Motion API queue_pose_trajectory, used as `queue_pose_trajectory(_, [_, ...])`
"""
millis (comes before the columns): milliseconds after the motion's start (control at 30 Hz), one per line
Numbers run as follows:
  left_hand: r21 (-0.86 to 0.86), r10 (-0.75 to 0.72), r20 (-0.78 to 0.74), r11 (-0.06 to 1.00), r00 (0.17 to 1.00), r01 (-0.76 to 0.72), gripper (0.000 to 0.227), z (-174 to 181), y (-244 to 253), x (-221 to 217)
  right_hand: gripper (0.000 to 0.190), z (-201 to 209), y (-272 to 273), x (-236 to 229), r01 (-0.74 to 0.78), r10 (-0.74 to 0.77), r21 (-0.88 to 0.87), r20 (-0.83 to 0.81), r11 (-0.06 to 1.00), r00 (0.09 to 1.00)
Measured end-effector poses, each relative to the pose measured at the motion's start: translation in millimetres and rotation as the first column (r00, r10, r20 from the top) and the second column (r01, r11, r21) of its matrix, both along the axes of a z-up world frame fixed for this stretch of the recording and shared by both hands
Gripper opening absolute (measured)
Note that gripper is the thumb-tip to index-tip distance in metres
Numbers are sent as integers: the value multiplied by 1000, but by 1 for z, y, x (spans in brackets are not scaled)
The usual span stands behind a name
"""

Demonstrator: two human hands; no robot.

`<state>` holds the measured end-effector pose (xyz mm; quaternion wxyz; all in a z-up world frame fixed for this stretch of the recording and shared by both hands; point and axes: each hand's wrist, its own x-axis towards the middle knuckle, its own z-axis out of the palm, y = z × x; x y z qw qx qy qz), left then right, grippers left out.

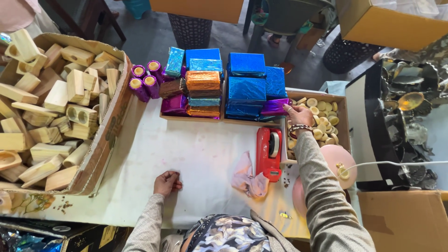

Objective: Wrapping small wooden blocks in colored foil and securing them with tape.

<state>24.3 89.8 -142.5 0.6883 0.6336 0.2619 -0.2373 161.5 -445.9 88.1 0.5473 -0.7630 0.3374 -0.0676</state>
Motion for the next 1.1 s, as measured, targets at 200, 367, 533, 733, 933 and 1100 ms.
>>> queue_pose_trajectory(200, [30, -14, 16, 999, 1000, 13, 18, 6, -2, 0, 49, 7, 0, 15, -69, 20, -362, -136, 930, 990])
queue_pose_trajectory(367, [17, -8, 15, 1000, 1000, 8, 19, 5, -2, 0, 54, 4, -6, 26, -152, 61, -472, -203, 868, 977])
queue_pose_trajectory(533, [22, 3, 10, 1000, 1000, -3, 20, 14, -4, 1, 56, -4, -4, 26, -148, 47, -529, -199, 836, 979])
queue_pose_trajectory(733, [54, 2, 9, 999, 1000, -3, 21, 16, -5, -1, 60, 3, 27, -7, 0, -16, -577, -22, 816, 1000])
queue_pose_trajectory(933, [82, 19, -10, 996, 1000, -19, 20, 14, -7, -2, 16, -25, 109, -89, -58, 423, -731, 326, 680, 845])
queue_pose_trajectory(1100, [16, 43, 40, 999, 998, -44, 19, -2, -3, -5, 50, -54, 159, -149, -631, 793, -699, -151, 337, 591])
